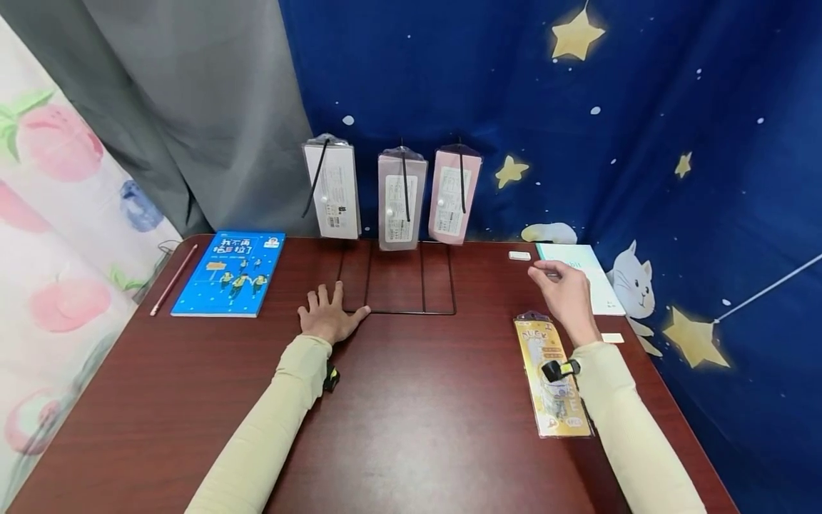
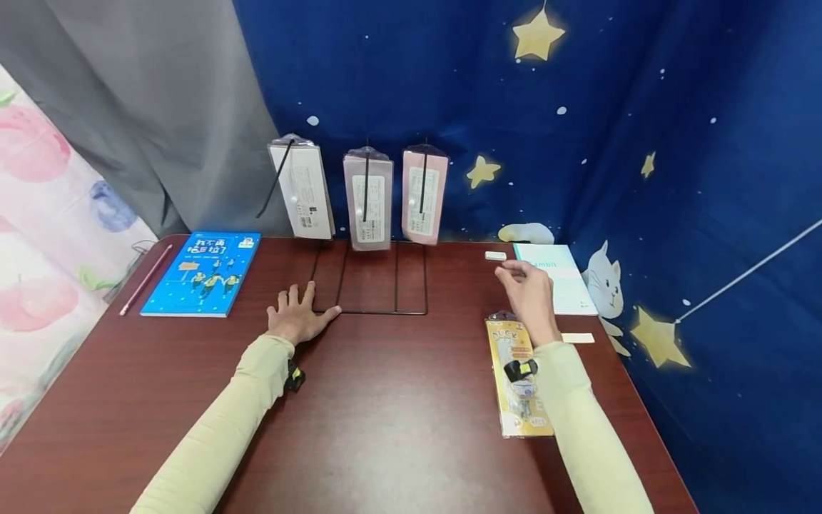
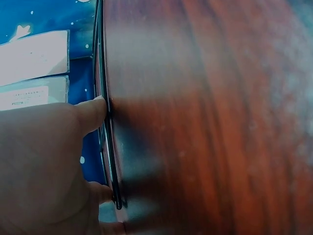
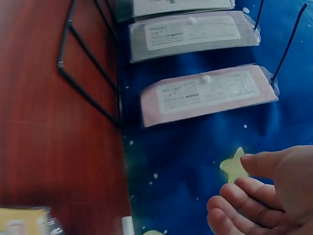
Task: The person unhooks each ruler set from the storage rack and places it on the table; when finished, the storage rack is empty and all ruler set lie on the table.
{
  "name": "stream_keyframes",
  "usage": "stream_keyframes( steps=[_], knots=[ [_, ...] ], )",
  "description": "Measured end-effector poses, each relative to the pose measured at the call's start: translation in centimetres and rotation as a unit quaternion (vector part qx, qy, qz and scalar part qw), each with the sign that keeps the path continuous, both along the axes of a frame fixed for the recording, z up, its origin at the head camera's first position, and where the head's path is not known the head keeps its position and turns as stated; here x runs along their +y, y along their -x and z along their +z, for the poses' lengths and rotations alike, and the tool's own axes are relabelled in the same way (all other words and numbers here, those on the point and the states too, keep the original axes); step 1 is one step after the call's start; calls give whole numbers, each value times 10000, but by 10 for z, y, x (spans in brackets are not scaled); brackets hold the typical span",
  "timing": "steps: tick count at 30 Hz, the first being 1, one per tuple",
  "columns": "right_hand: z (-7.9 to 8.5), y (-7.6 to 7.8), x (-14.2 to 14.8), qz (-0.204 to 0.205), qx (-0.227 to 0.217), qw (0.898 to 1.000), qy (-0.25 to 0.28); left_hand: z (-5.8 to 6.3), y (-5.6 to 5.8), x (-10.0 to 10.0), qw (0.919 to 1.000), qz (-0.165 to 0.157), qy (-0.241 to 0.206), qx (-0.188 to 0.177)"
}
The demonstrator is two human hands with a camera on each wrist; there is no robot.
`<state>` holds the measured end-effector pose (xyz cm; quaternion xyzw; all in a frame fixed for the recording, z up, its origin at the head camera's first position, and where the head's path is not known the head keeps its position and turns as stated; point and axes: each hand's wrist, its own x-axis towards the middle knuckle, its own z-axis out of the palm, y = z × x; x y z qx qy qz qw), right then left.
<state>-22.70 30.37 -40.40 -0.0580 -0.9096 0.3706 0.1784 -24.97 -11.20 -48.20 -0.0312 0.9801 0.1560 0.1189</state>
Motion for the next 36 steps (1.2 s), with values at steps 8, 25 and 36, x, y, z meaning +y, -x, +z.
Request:
stream_keyframes(
  steps=[8, 25, 36],
  knots=[
    [21, 50, -18, 223, 248, 9994, 65, 1, -3, -3, 9999, -29, -81, -62],
    [13, 128, -66, 770, 511, 9889, 1164, 2, -4, -5, 9999, -9, -33, -123],
    [20, 148, -87, 673, 533, 9856, 1458, 3, -2, -6, 9999, -46, -41, -90]
  ],
)
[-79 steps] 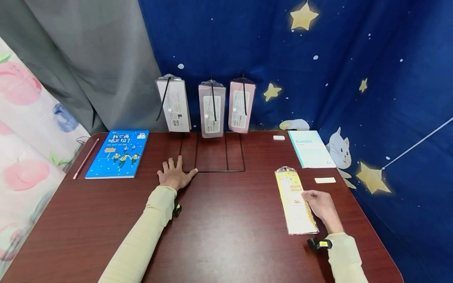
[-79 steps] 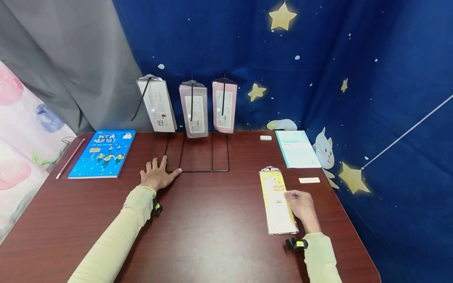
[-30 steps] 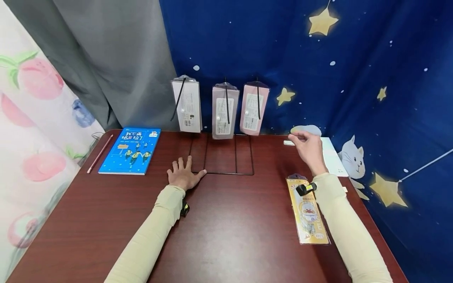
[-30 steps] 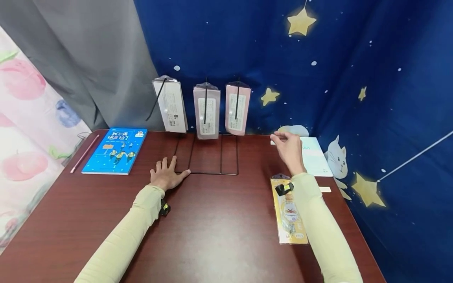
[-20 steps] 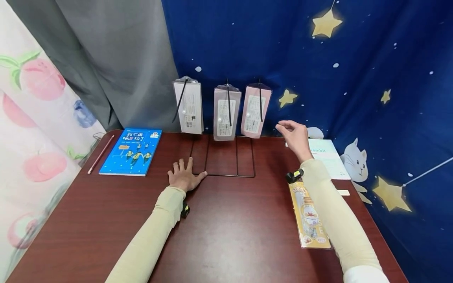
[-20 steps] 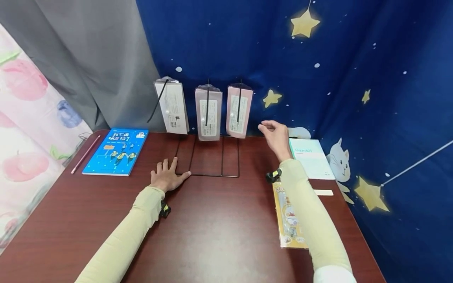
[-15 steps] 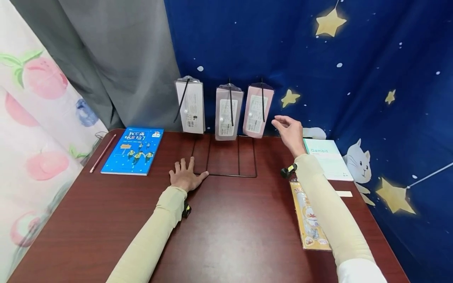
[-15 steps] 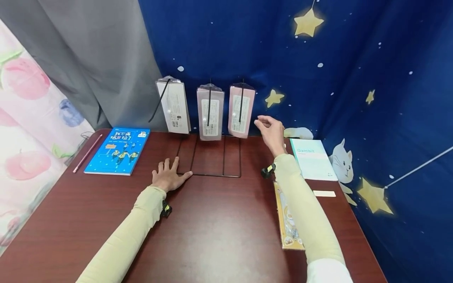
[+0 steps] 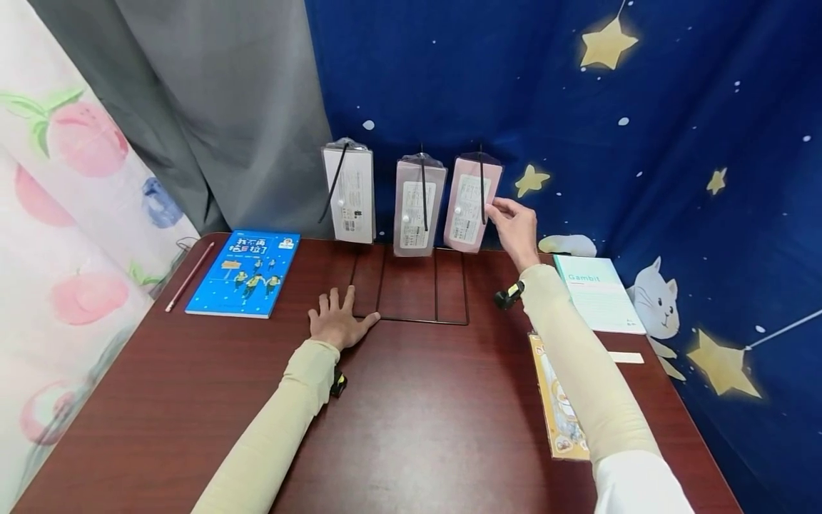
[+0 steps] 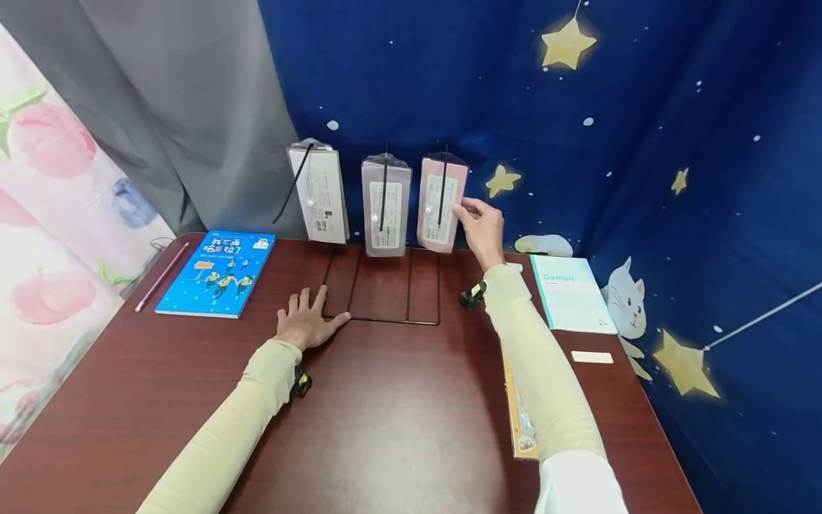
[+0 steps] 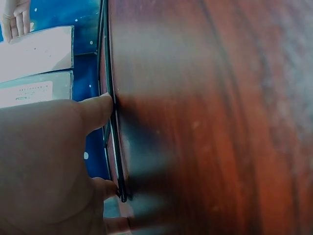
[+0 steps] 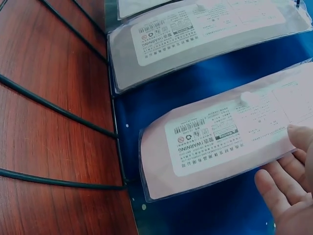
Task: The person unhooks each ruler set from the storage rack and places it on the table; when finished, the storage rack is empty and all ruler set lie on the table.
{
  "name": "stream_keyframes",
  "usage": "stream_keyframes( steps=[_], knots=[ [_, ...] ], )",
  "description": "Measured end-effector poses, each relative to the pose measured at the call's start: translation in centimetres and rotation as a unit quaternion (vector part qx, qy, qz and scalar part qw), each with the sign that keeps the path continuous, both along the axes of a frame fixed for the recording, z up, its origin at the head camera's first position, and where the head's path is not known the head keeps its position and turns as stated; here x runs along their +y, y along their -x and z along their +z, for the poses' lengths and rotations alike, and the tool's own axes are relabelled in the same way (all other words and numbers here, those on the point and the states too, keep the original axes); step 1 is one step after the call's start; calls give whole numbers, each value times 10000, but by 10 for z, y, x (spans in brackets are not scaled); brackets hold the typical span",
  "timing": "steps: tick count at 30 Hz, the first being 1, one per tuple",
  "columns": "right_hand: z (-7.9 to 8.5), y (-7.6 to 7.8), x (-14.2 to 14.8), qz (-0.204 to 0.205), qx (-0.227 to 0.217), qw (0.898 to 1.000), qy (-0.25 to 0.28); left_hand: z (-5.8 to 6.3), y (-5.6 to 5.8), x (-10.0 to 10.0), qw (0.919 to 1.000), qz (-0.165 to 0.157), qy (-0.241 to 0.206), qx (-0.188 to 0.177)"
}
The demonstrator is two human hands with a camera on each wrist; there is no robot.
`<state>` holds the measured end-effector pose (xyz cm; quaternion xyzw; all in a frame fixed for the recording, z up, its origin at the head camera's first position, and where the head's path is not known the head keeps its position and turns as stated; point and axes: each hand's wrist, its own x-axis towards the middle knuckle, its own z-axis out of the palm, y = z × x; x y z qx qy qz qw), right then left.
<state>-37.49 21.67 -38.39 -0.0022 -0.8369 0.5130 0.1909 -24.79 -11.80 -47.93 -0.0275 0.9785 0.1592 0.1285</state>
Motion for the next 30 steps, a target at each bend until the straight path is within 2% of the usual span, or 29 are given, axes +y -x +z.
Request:
stream_keyframes(
  steps=[6, 11, 30],
  knots=[
    [0, -1, -2, -34, 68, 10000, -31, 2, 1, 2, 10000, -36, -29, -17],
    [0, -4, -3, 83, 16, 9997, 209, 2, 1, 2, 10000, -73, -41, -30],
    [-2, -30, -3, 419, -333, 9967, 618, 1, -1, -2, 9999, -36, -122, -23]
  ],
)
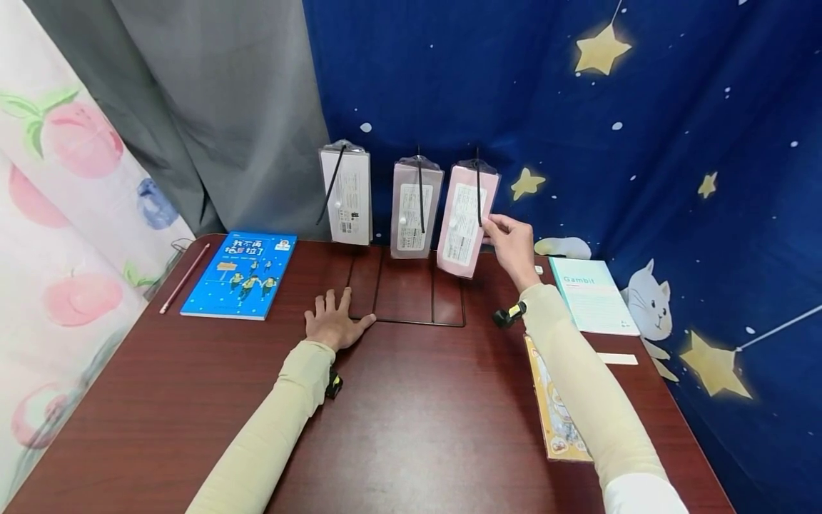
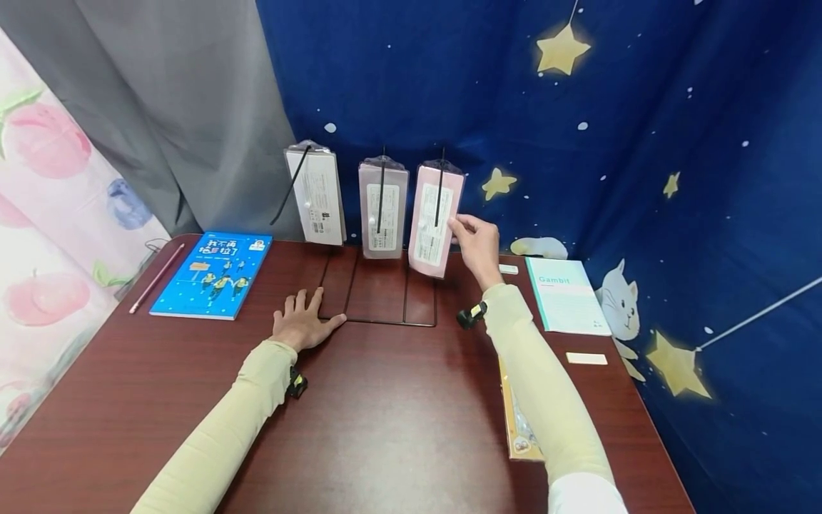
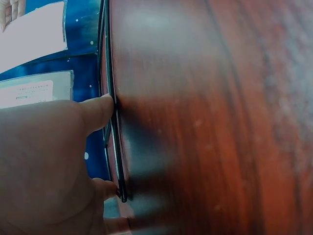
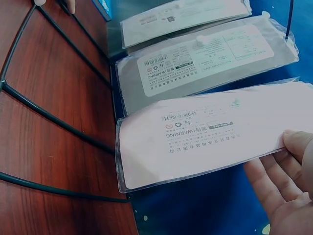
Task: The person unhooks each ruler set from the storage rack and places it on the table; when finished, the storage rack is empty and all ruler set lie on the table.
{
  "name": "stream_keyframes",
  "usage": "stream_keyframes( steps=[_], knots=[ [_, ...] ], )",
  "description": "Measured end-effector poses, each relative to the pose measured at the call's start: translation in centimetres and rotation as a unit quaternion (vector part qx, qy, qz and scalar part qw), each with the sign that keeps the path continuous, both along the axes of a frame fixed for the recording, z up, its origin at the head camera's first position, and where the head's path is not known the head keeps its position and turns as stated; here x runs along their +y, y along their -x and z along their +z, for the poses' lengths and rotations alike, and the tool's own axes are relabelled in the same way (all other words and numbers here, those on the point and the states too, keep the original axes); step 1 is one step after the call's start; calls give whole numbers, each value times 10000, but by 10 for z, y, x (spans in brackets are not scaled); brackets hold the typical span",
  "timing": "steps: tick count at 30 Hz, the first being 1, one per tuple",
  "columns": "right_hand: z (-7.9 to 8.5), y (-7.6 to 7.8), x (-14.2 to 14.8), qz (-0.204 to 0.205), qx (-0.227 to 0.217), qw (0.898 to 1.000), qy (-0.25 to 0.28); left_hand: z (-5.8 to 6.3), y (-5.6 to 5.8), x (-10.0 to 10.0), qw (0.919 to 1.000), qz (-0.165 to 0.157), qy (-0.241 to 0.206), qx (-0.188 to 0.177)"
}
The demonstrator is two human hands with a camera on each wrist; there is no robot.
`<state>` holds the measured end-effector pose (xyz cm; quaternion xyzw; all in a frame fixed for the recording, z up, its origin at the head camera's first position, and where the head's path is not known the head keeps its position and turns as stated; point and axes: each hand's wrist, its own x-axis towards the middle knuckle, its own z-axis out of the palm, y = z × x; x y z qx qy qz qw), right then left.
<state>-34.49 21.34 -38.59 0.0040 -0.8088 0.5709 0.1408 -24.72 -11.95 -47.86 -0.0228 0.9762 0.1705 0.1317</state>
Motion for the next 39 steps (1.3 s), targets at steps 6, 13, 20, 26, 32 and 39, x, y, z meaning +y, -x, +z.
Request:
stream_keyframes(
  steps=[6, 13, 20, 26, 32, 39],
  knots=[
    [0, -11, 0, 3, -65, 10000, -11, 1, 0, 1, 10000, -15, 28, 18],
    [-4, -22, -1, 108, 38, 9999, 35, -1, 1, 2, 10000, 8, 39, -30],
    [-5, -35, 0, 192, 85, 9998, 0, -5, 5, 0, 9999, -10, 98, -105],
    [-6, -45, 0, 278, 48, 9996, 41, -11, 8, -2, 9999, -41, 71, -141],
    [-8, -53, -1, 314, 114, 9994, -32, -4, 3, -1, 10000, 9, 40, -81],
    [-10, -62, 0, 319, 215, 9992, -53, 0, 1, 1, 10000, 6, 46, -40]
  ],
)
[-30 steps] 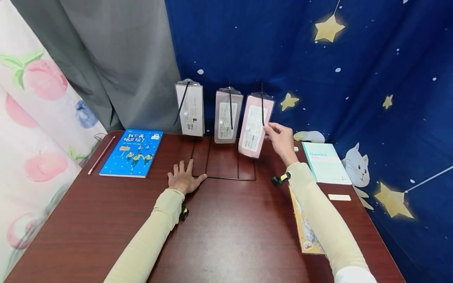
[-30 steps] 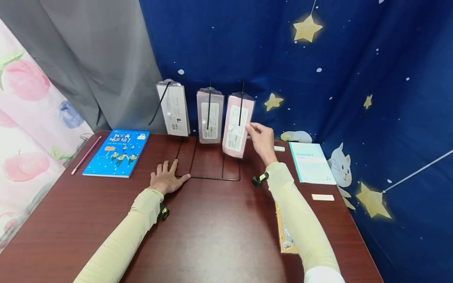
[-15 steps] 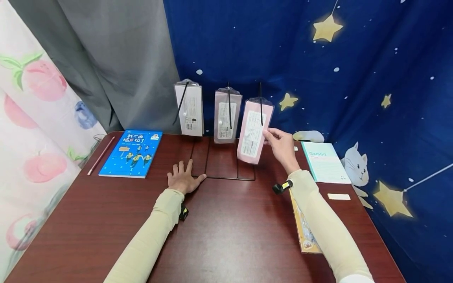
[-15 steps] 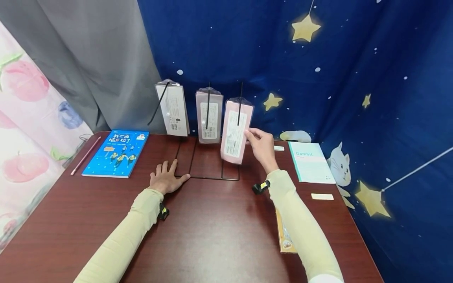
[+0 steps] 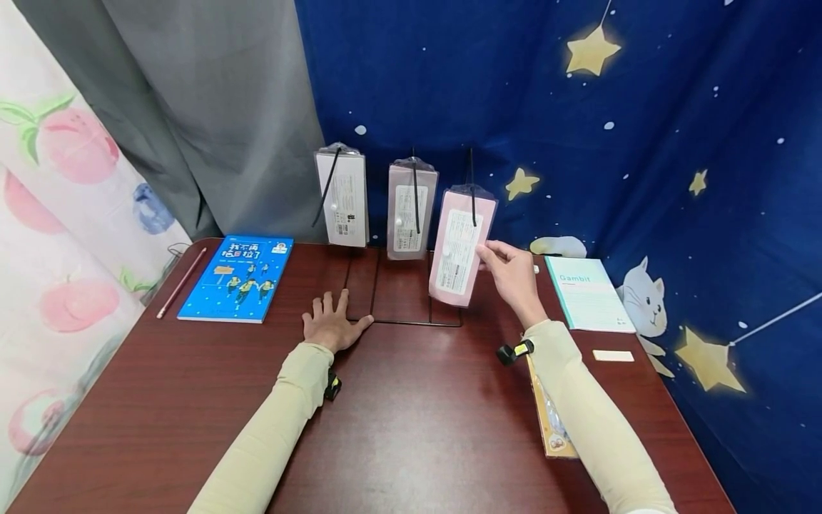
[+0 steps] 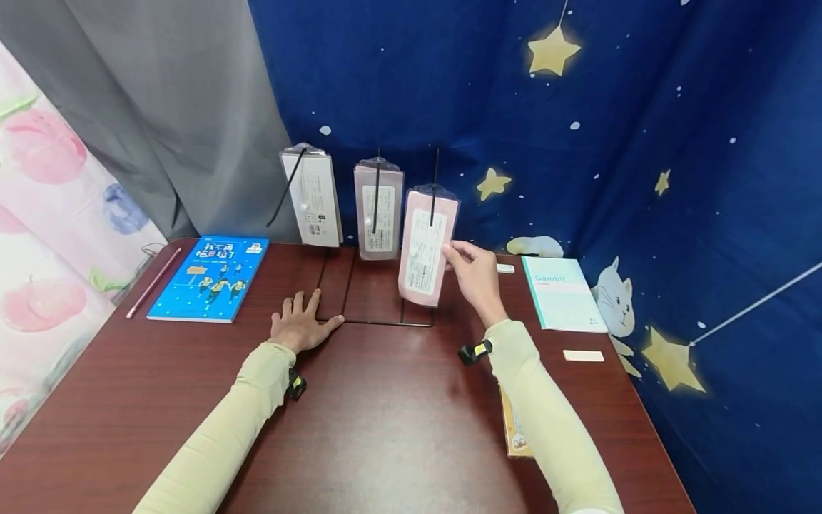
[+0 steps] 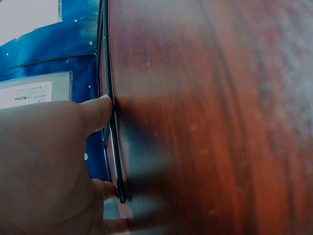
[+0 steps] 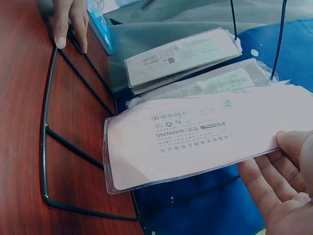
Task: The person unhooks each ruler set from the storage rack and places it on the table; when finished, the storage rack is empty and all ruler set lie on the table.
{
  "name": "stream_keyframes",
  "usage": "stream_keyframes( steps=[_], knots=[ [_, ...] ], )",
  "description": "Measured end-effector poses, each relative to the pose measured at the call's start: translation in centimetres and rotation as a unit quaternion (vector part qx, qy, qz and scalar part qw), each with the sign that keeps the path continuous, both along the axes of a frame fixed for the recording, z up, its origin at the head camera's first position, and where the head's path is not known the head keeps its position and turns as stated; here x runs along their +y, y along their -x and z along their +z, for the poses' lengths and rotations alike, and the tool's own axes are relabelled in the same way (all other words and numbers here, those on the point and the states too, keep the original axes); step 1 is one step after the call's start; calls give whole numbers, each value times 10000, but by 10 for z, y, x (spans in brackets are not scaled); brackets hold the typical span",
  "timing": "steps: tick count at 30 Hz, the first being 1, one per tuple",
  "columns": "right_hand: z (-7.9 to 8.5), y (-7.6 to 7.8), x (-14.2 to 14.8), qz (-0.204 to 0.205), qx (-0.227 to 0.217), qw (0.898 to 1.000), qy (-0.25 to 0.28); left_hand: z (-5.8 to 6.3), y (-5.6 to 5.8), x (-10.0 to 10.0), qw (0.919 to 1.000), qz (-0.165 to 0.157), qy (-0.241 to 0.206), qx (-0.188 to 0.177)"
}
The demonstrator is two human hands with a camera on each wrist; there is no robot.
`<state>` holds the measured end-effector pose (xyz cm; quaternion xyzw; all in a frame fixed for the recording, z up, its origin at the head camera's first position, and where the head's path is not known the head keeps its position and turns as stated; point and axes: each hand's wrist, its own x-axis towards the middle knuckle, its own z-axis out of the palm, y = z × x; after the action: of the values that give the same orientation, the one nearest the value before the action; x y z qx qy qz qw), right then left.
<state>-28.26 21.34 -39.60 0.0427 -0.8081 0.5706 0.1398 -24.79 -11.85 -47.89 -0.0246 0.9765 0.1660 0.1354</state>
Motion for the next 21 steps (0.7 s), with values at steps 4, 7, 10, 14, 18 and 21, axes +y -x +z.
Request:
stream_keyframes(
  steps=[4, 7, 10, 14, 18, 21],
  knots=[
    [-1, -7, 0, -31, -5, 10000, 1, 1, -1, 0, 10000, 1, -1, -10],
    [-2, -13, -1, -62, -46, 10000, -35, 1, -1, 0, 10000, 5, 14, -18],
    [-3, -18, -2, -52, -109, 9999, -20, 1, -1, 0, 10000, 9, 29, -22],
    [-4, -25, -3, 5, -155, 9999, 26, 1, -1, 1, 10000, 11, 29, -29],
    [-4, -33, -3, 64, -118, 9999, 28, 0, -1, 1, 10000, 7, 30, -21],
    [-4, -38, -2, 72, -114, 9999, 4, 0, -1, 1, 10000, -6, 24, -33]
  ],
)
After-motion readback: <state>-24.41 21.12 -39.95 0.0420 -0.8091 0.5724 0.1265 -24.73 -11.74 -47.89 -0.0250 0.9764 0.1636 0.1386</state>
